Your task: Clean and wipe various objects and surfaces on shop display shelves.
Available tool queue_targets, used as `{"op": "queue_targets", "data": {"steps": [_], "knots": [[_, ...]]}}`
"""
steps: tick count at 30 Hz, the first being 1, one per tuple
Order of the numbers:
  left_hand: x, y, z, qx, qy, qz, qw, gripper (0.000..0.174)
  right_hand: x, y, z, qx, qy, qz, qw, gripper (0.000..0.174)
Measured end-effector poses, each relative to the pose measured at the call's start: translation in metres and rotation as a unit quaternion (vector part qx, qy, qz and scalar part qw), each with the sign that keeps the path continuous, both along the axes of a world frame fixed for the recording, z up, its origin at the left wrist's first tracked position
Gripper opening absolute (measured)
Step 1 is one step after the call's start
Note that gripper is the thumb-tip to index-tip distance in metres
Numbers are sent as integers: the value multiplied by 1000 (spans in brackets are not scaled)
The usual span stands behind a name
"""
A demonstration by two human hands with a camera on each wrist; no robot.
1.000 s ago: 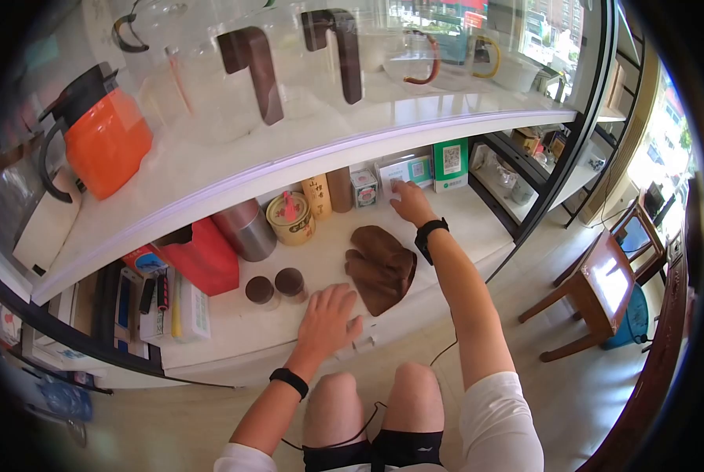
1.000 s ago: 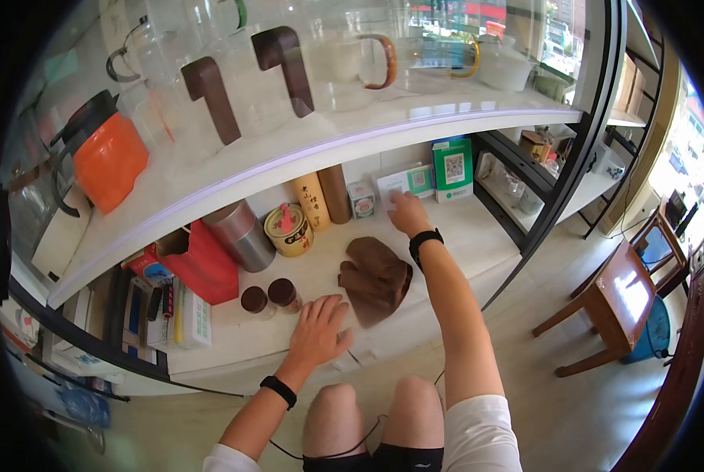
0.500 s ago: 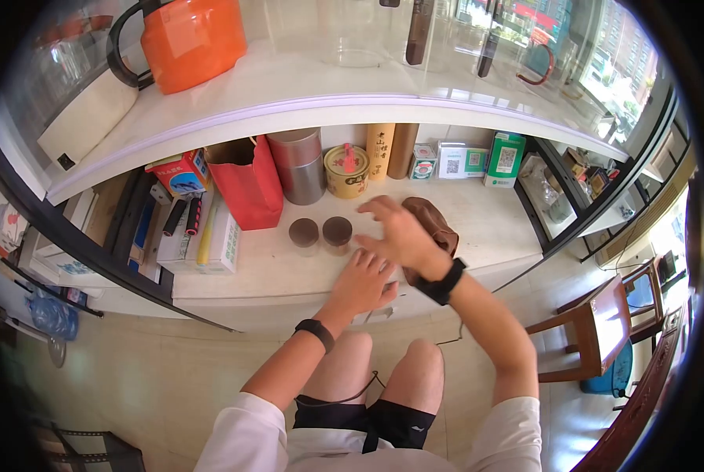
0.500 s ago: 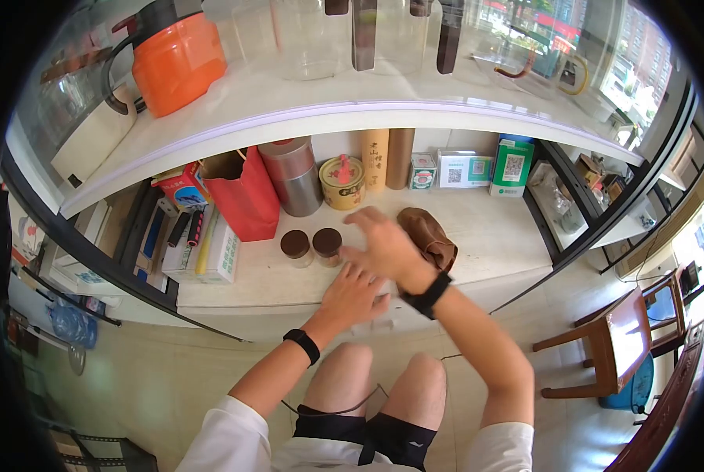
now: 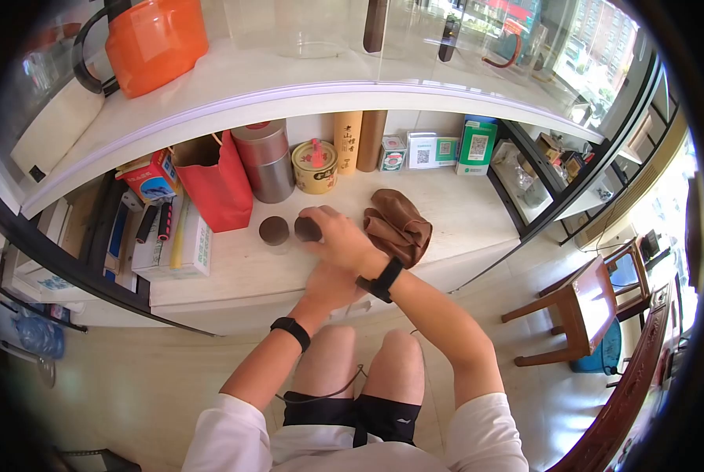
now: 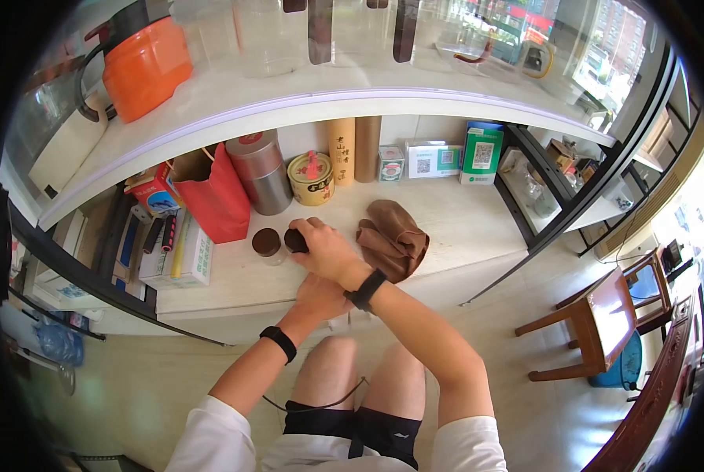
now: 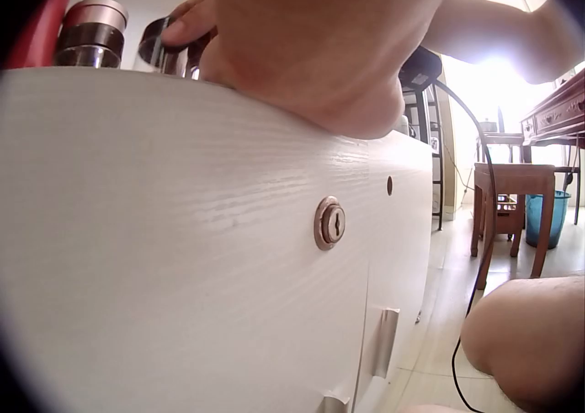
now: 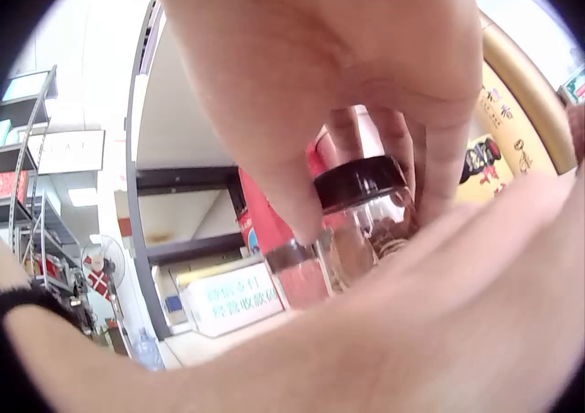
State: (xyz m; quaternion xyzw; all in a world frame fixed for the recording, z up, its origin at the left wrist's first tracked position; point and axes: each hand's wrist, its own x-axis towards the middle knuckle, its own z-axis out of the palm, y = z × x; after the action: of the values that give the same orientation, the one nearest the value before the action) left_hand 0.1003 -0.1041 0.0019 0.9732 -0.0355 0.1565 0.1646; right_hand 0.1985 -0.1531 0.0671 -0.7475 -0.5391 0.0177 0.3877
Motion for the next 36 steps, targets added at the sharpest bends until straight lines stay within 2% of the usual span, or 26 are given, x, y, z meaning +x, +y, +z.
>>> {"op": "queue_targets", "data": {"steps": [1,3,5,7,8,11,15,18,21,31,34,36], "knots": [[0,1,-1,42,-25,-12,999,49,2,-3,3,25,5,-2,1000,48],[6,3,2,77,-86,-26,993,46,30,-17,18,114,-34,-83,989,48],[5,0,-1,93,-135,-32,986,44,67,-31,24,131,-31,-209,969,51],[10,3,-2,103,-184,-35,977,43,79,-42,31,106,-49,-182,976,53],[8,3,-2,97,-149,-28,984,43,85,-44,35,93,-60,-166,980,54],[7,3,0,86,-129,-29,987,44,105,-42,37,59,-30,-247,967,58],[8,4,-5,95,-146,-23,984,46,129,-18,20,16,-9,-220,975,66],[8,3,-4,89,-145,-20,985,47,141,-2,7,-54,-61,-245,966,59],[7,4,-3,82,-144,-19,986,47,152,-10,10,-105,-31,-171,979,58],[7,4,-4,69,-166,-21,984,44,164,-9,3,-88,-30,-125,988,63],[6,5,-3,72,-161,-21,984,43,163,-9,7,-121,38,-141,982,66],[6,5,-2,73,-155,-22,985,43,163,-7,4,-100,-5,-141,985,69]]}}
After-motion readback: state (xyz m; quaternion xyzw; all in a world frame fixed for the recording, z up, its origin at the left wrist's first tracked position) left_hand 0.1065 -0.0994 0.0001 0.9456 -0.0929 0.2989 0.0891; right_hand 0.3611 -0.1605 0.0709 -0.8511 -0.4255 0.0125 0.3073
